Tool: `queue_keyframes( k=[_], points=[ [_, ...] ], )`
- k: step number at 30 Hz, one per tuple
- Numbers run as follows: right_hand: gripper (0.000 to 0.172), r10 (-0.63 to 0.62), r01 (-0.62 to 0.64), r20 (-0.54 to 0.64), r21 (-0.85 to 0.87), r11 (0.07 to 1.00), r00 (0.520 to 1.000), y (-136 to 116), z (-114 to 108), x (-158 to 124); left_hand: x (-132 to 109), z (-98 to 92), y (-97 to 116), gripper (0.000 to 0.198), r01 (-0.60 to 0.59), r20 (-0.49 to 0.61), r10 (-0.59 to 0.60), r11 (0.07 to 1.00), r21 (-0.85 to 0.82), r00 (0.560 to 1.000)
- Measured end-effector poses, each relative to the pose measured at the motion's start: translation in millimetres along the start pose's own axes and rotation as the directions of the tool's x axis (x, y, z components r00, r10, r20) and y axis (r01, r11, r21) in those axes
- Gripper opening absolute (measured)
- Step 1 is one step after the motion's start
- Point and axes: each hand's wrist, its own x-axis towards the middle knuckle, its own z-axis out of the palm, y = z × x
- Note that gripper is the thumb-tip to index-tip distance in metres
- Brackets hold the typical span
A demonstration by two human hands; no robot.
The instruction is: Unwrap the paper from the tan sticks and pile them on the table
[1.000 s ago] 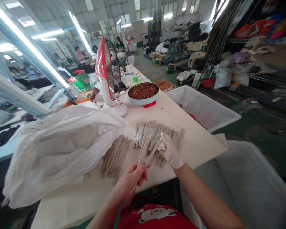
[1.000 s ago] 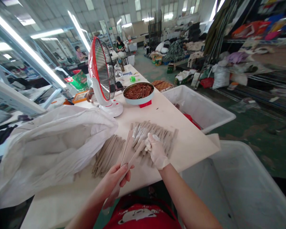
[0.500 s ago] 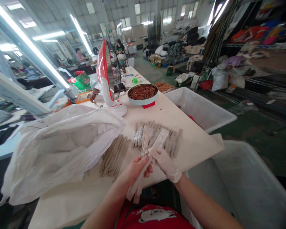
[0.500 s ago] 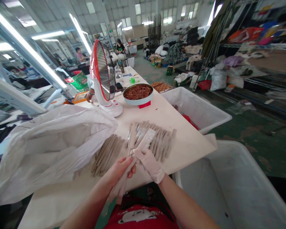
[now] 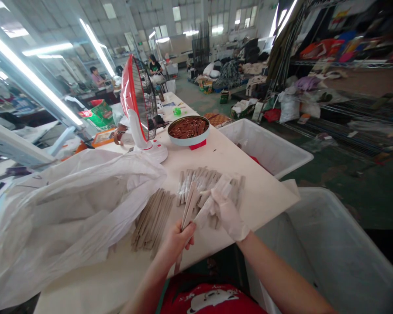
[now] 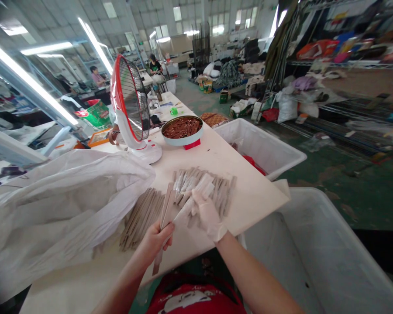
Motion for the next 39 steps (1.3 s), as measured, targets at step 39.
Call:
queue_keyframes(
  k=[39],
  points=[
    [0.031, -0.093, 0.092, -0.016, -0.04, 0.995, 0.996, -8.9, -8.1, 42.4, -13.1, 7.5, 20.0, 0.036, 0.069, 0.139, -0.029, 0.955, -0.29, 0.99]
  ],
)
